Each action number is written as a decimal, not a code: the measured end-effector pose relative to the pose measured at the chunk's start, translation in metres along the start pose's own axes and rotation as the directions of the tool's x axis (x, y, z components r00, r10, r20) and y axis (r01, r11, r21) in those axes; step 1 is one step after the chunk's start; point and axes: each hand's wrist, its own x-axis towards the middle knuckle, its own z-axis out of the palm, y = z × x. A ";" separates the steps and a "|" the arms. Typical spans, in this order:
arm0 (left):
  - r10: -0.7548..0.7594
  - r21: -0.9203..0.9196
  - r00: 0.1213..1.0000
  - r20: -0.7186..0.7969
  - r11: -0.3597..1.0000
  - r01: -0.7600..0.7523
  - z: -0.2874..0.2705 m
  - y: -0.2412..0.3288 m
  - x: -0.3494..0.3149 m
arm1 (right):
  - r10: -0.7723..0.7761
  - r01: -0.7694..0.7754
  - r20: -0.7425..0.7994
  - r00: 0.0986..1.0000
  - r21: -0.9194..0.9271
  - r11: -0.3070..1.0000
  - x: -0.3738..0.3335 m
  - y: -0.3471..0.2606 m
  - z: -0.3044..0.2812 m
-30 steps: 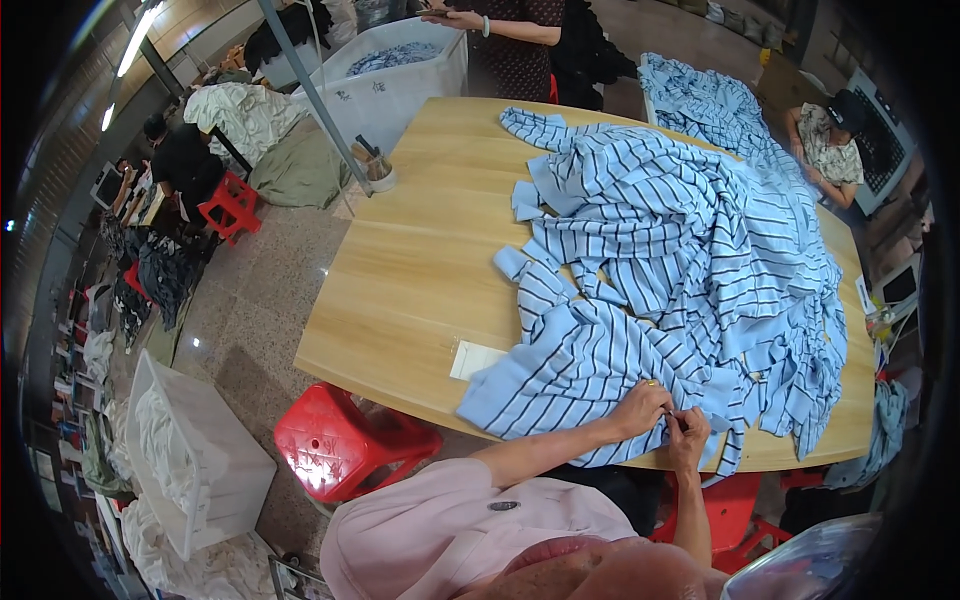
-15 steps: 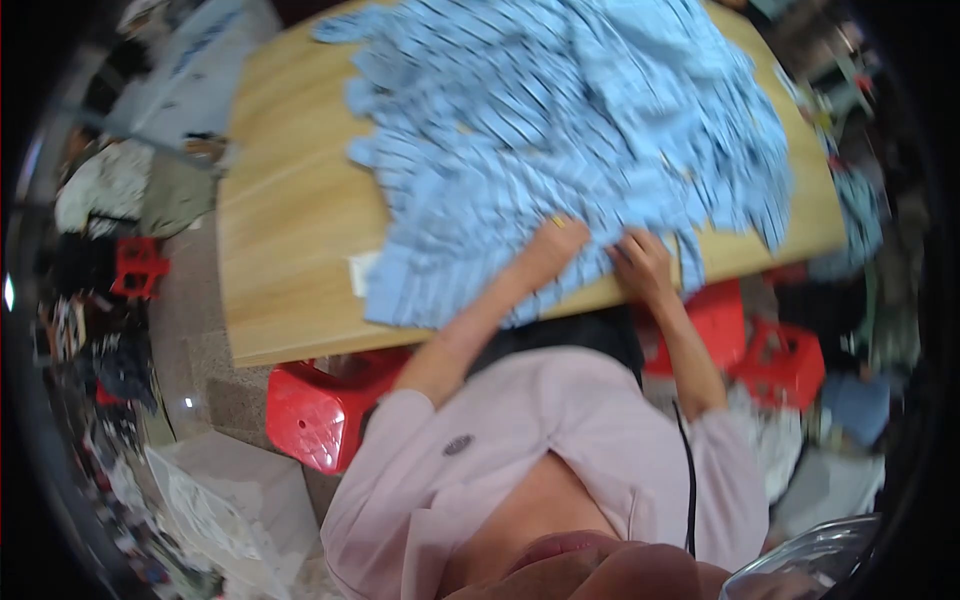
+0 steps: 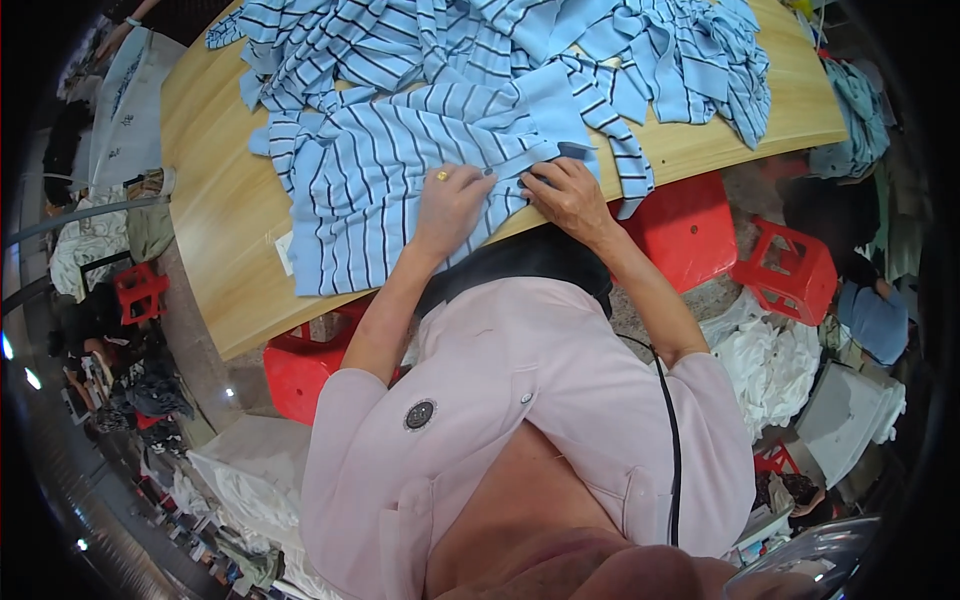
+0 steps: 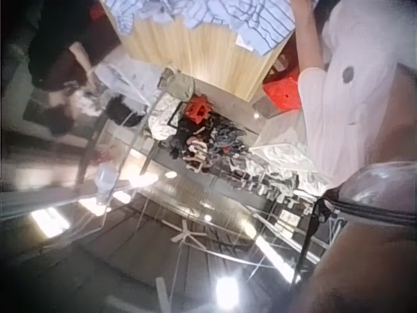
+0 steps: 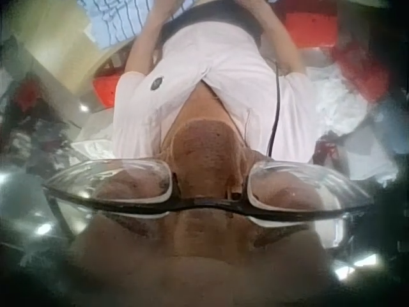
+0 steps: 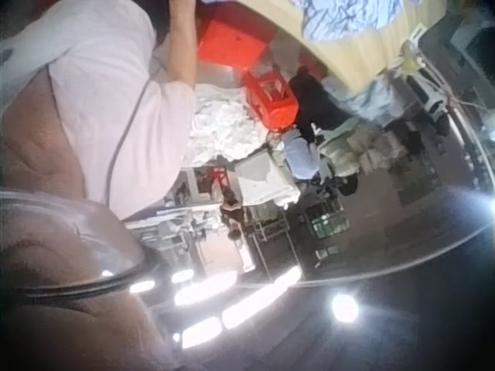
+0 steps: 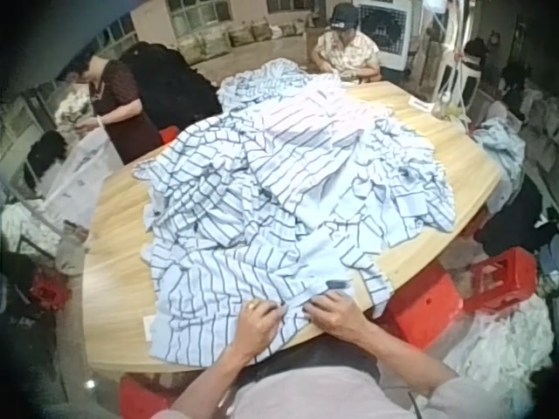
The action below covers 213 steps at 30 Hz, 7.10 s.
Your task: Folding and stacking blue and white striped shirts on a work table.
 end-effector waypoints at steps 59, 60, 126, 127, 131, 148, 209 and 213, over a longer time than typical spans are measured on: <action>-0.334 -0.478 0.908 0.254 0.773 0.418 0.035 -0.014 0.047 | -0.106 0.096 -0.171 0.980 -0.068 0.993 0.011 0.008 0.017; -0.346 -0.458 0.889 0.300 0.765 0.452 0.031 -0.015 0.052 | -0.104 0.093 -0.183 0.978 -0.067 0.993 0.016 0.006 0.010; -0.230 -0.442 0.970 -0.072 0.880 0.176 0.049 -0.008 0.029 | 0.256 -0.249 -0.100 0.962 0.075 0.966 0.010 0.011 0.029; -0.226 -0.426 0.970 -0.091 0.889 0.167 0.048 -0.001 0.032 | 0.288 -0.283 -0.115 0.951 0.057 0.957 0.008 0.010 0.026; -0.257 -0.392 0.959 -0.121 0.900 0.192 0.048 -0.004 0.026 | 0.359 -0.350 -0.104 0.928 0.094 0.932 0.010 0.004 0.038; 0.124 -0.115 0.992 0.016 0.986 -0.122 0.021 0.000 0.022 | 0.295 -0.310 -0.243 0.924 -0.024 0.950 0.005 0.004 -0.002; -0.394 -0.760 0.738 0.549 0.133 0.636 0.033 -0.001 0.072 | 0.202 -0.152 -0.296 0.934 0.183 0.971 0.006 0.002 -0.018; -0.369 -0.759 0.747 0.553 0.147 0.635 0.033 -0.001 0.072 | 0.448 -0.344 -0.176 0.877 0.421 0.839 0.004 -0.007 -0.015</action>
